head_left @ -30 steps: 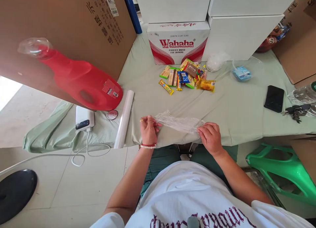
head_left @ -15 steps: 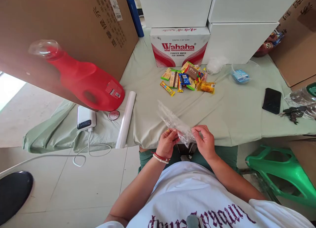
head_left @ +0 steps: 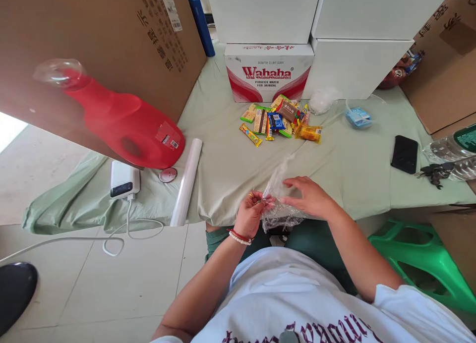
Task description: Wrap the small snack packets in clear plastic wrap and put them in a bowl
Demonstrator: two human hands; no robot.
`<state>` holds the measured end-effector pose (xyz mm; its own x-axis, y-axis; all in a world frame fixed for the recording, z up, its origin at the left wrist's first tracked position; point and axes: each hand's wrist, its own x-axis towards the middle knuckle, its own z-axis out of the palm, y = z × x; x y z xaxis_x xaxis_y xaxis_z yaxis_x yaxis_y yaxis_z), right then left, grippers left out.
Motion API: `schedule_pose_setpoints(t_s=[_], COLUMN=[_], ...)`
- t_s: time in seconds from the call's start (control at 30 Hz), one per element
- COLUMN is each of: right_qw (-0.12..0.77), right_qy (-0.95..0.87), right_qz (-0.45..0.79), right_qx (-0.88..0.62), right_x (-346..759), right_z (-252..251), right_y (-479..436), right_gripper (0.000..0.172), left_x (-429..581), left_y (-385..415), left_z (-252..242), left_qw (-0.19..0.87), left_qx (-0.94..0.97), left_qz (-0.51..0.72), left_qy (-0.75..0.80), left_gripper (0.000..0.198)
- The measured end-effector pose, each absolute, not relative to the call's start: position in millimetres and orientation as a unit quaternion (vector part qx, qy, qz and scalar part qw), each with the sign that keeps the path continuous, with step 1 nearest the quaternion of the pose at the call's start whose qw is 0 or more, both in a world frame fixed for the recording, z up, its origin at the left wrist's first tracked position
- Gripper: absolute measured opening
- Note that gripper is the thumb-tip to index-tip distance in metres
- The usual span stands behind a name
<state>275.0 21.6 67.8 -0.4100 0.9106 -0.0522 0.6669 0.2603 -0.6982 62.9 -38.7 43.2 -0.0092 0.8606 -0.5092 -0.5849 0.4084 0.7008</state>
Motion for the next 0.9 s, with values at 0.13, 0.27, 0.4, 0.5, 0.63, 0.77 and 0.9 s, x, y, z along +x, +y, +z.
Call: schedule_pose_setpoints(t_s=[0.13,0.27,0.4,0.5,0.63,0.77,0.9], right_qw=[0.122,0.123,0.247,0.352,0.399,0.388,0.354], right_qy=[-0.807,-0.805,-0.747,-0.659,-0.548,-0.545,-0.558], right_qz=[0.252,0.222,0.295,0.346,0.397,0.365,0.352], right_qx=[-0.519,-0.537,-0.543,-0.568,-0.619,-0.648,-0.663], right_x=[236.4,215.0,218.4,235.5,263.2,279.8,282.9], right_z=[68.8,59.7,45.9,35.3,24.9,17.0,14.6], right_y=[19.5,12.8,20.4,34.8,51.8,59.2,57.5], right_gripper=[0.018,0.024,0.026,0.026,0.033,0.034,0.035], left_x=[66.6,73.5,77.2,65.8,39.0,19.5,8.8], left_y=[-39.3,-32.6,-12.0,7.9,30.8,45.7,54.1], left_z=[49.9,48.1,31.6,20.5,16.8,21.7,26.9], left_qw=[0.733,0.697,0.56,0.453,0.324,0.25,0.153], left_qx=[0.183,0.222,0.269,0.322,0.396,0.434,0.476], left_qz=[0.478,0.476,0.5,0.493,0.447,0.378,0.271], left_qy=[0.449,0.488,0.604,0.67,0.734,0.779,0.823], left_gripper=[0.042,0.039,0.035,0.033,0.039,0.043,0.043])
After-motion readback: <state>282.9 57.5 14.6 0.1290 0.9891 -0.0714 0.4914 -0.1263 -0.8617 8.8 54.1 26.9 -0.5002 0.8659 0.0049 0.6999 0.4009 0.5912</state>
